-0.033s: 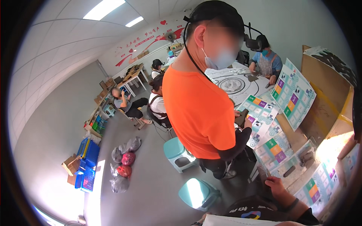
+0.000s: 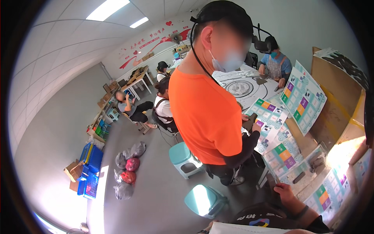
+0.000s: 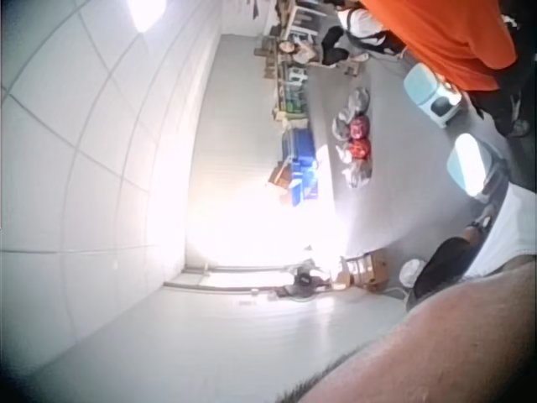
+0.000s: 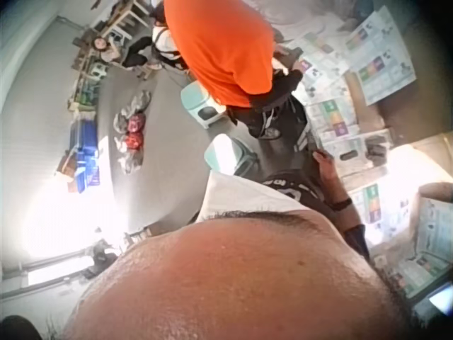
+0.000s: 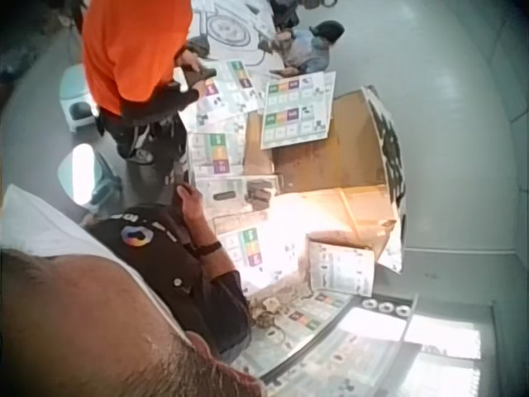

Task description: Using a pneumatic tool to assemble or glue printed educational materials at a production workstation.

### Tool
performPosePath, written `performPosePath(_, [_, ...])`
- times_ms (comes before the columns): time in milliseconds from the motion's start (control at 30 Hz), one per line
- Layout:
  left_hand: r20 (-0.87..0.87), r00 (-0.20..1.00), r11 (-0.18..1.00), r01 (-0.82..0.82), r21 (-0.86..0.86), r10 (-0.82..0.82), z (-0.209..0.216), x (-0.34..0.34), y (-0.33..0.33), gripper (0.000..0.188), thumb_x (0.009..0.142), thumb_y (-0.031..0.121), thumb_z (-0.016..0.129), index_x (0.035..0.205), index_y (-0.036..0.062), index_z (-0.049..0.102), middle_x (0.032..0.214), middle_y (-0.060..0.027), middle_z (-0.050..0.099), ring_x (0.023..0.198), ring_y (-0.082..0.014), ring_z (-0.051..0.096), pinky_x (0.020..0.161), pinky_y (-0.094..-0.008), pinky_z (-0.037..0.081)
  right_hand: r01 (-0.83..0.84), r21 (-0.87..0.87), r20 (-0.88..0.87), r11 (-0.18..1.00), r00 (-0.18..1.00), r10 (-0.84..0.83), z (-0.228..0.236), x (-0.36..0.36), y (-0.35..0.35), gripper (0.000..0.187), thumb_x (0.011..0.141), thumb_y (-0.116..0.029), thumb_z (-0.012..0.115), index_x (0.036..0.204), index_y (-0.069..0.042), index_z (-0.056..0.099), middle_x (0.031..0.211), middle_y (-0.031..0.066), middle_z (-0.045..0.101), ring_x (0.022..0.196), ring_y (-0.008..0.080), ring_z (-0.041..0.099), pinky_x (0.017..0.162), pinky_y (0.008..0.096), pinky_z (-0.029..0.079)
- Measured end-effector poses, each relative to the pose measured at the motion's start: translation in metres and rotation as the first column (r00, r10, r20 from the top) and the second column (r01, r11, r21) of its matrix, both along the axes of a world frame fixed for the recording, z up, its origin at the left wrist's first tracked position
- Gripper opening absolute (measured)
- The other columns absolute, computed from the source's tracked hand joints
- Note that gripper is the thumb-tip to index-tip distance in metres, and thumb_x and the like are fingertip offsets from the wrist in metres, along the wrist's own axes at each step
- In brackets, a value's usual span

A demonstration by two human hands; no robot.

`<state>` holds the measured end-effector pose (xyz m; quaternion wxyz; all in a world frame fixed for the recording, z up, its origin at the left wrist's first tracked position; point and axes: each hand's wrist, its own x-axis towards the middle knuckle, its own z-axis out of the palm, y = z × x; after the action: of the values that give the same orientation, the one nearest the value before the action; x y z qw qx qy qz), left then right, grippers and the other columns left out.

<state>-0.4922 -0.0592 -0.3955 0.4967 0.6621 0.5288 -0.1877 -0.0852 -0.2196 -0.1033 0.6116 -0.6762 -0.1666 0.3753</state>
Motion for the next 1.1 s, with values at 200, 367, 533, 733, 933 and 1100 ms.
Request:
performPosePath(200, [0.014,1.000,1.000,0.011,-0.006,-0.010,-0.009,-0.003,-0.004,0.047,0.087,0.052,0.068,0.099,0.0077,0.076,0.091,-0.0073,0.075,0.084,-0.0206,0.070,0.075,-0.0336,0.053,0.044,-0.036,-0.033,0.998,0.998,-0.046,0.000,0.004,0.007,0.025,0.083,-0.015,0.072,0.102,0.003,0.071,0.083,0.0030,0.067,0.072,0.0115,0.059,0.064,0.0264,0.045])
performPosePath(367, [0.036,0.999,0.999,0.036,-0.011,-0.035,-0.010,0.001,-0.010,0.047,0.087,0.053,0.068,0.098,0.0074,0.076,0.091,-0.0077,0.075,0.084,-0.0211,0.070,0.075,-0.0341,0.053,0.053,0.098,0.035,0.994,0.998,-0.057,-0.014,0.028,0.012,0.026,0.088,-0.009,0.062,0.113,-0.002,0.069,0.106,0.0061,0.068,0.102,0.0188,0.062,0.088,0.0319,0.049])
performPosePath(533, [0.012,1.000,1.000,0.023,0.012,-0.024,-0.010,-0.008,0.009,0.048,0.087,0.053,0.068,0.097,0.0072,0.076,0.091,-0.0081,0.075,0.084,-0.0217,0.070,0.075,-0.0346,0.053,0.092,0.253,0.193,0.963,0.971,-0.143,-0.044,0.056,0.026,0.041,0.097,-0.023,0.056,0.136,-0.013,0.052,0.128,0.0029,0.061,0.123,0.0217,0.055,0.105,0.0379,0.043])
performPosePath(733, [0.000,1.000,0.999,0.025,0.036,-0.025,-0.005,-0.010,0.019,0.048,0.087,0.053,0.068,0.097,0.0069,0.076,0.091,-0.0086,0.075,0.084,-0.0223,0.070,0.075,-0.0352,0.053,-0.054,0.279,0.339,0.959,0.940,-0.046,-0.059,0.081,0.040,0.044,0.097,-0.011,0.048,0.142,-0.009,0.048,0.140,0.0102,0.054,0.137,0.0252,0.043,0.113,0.0382,0.036])
performPosePath(933, [0.007,0.999,0.999,0.035,0.037,-0.036,-0.001,-0.013,0.018,0.049,0.087,0.054,0.068,0.096,0.0066,0.076,0.091,-0.0090,0.075,0.084,-0.0229,0.071,0.074,-0.0357,0.053,-0.123,0.360,0.617,0.925,0.775,-0.137,-0.042,0.082,0.067,0.042,0.092,-0.010,0.058,0.134,-0.005,0.053,0.133,0.0106,0.056,0.128,0.0258,0.049,0.111,0.0344,0.036])
performPosePath(1100, [0.025,0.998,0.998,0.058,0.030,-0.059,-0.009,-0.019,0.011,0.049,0.087,0.054,0.067,0.095,0.0063,0.076,0.091,-0.0094,0.075,0.084,-0.0234,0.071,0.074,-0.0362,0.053,0.217,0.313,-0.067,0.925,0.976,-0.206,0.044,0.050,0.072,0.009,0.096,-0.011,0.062,0.102,-0.006,0.060,0.095,0.0040,0.066,0.085,0.0149,0.065,0.069,0.0301,0.050])
